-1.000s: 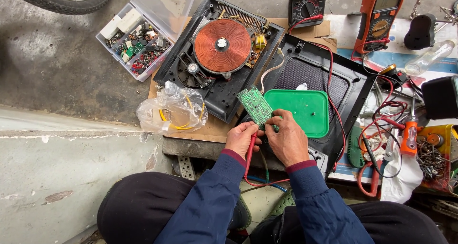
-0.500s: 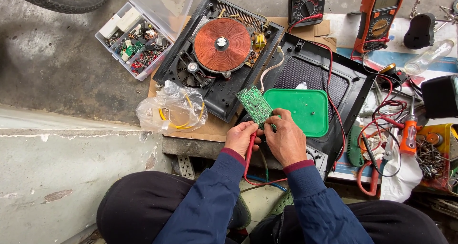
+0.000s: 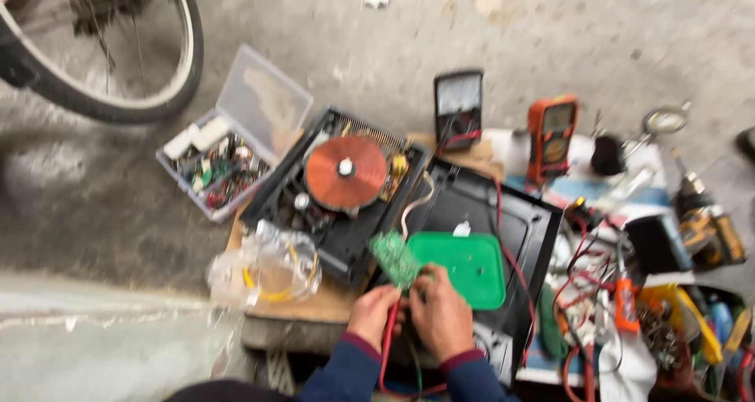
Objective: The person sits on the floor and holds a circuit board, flipping it to show both sides. They use a multimeter with red and black probes to test points on the board. The person also handles a green plastic lid and a heat gun during the process.
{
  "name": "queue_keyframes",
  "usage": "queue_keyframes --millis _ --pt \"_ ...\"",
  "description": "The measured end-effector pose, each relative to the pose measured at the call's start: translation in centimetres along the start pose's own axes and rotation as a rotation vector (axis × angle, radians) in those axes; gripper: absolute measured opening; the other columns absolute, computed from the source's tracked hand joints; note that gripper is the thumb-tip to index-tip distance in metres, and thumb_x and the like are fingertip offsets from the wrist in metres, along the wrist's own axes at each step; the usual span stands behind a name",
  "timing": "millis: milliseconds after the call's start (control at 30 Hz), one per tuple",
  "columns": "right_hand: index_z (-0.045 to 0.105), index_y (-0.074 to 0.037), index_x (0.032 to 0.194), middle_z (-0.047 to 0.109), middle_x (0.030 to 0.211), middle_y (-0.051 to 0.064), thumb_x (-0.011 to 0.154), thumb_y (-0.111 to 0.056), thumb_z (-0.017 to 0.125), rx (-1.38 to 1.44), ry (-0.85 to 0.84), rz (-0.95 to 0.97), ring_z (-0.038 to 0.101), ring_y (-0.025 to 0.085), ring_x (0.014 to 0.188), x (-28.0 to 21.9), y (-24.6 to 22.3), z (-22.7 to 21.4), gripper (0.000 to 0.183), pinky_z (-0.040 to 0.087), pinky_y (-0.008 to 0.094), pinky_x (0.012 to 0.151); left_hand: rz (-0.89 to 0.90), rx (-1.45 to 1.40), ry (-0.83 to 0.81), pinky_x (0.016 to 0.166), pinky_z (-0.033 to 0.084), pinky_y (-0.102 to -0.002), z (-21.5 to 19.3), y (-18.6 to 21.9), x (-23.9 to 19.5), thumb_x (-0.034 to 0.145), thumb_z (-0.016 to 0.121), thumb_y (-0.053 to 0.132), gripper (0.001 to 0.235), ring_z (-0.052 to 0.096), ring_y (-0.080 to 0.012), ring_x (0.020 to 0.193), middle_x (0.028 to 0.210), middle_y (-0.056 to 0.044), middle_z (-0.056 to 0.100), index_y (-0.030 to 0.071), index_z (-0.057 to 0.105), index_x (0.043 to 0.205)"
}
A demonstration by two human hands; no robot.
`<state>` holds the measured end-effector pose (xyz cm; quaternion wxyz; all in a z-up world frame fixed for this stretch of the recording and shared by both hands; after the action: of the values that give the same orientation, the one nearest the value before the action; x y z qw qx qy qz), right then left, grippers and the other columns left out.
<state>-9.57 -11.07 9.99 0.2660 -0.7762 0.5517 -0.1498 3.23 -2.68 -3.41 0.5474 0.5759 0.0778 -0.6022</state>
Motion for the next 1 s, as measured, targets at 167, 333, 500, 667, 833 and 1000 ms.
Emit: queue_keyframes --millis 167,333,500,667,833,1000 --pt "0.085 -0.014 0.097 0.066 0.145 -0.013 0.094 -0.031 0.075 -0.030 -0.111 0.124 0.081 0.024 0.094 0.4 0.0 -0.2 0.019 0.064 0.041 0.086 -0.023 -0.024 0.051 0.045 0.044 -0.031 0.6 1.2 -1.0 0.102 0.075 0.008 0.025 0.061 -0.0213 0.059 0.087 -0.018 0.079 -0.005 0.079 0.123" --pt "0.085 -0.015 0.098 0.065 0.147 -0.014 0.095 -0.032 0.073 -0.046 -0.144 0.147 0.081 0.022 0.096 0.4 0.1 0.0 0.021 0.065 0.040 0.088 -0.035 -0.052 0.066 0.042 0.043 -0.031 0.5 1.1 -0.9 0.100 0.077 0.006 0.024 0.060 -0.0217 0.056 0.085 -0.018 0.078 -0.006 0.079 0.121" --pt "0.085 -0.014 0.098 0.065 0.146 -0.011 0.095 -0.031 0.075 -0.044 -0.136 0.129 0.081 0.022 0.096 0.5 0.3 0.1 0.020 0.065 0.039 0.088 -0.037 -0.020 0.081 0.044 0.044 -0.031 0.5 1.2 -0.9 0.101 0.078 0.007 0.020 0.060 -0.0209 0.058 0.085 -0.017 0.079 -0.006 0.082 0.116" --pt "0.085 -0.014 0.097 0.065 0.147 -0.011 0.095 -0.031 0.074 -0.043 -0.138 0.129 0.082 0.022 0.095 0.5 0.3 0.1 0.020 0.066 0.039 0.088 -0.038 -0.021 0.084 0.044 0.044 -0.031 0.5 1.2 -1.0 0.101 0.078 0.008 0.020 0.060 -0.0206 0.058 0.084 -0.016 0.078 -0.006 0.082 0.115" --pt "0.085 -0.014 0.098 0.065 0.148 -0.012 0.095 -0.031 0.075 -0.038 -0.145 0.140 0.082 0.022 0.096 0.5 0.2 0.0 0.020 0.066 0.039 0.088 -0.039 -0.025 0.070 0.044 0.044 -0.031 0.6 1.4 -1.1 0.101 0.078 0.008 0.020 0.060 -0.0207 0.057 0.084 -0.017 0.078 -0.006 0.081 0.116" --pt "0.085 -0.014 0.098 0.065 0.147 -0.012 0.095 -0.031 0.075 -0.040 -0.149 0.136 0.082 0.022 0.096 0.5 0.3 0.2 0.020 0.066 0.039 0.089 -0.033 -0.029 0.075 0.043 0.044 -0.031 0.7 1.5 -1.4 0.100 0.078 0.007 0.020 0.060 -0.0207 0.057 0.084 -0.017 0.077 -0.007 0.081 0.116"
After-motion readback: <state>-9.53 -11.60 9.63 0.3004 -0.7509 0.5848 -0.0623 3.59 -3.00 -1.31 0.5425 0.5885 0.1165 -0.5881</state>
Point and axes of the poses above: each hand's wrist, its own x-axis towards the middle knuckle, its own z-axis out of the palm, y = z × x, the point moved 5 cm from there along x, towards the middle knuckle
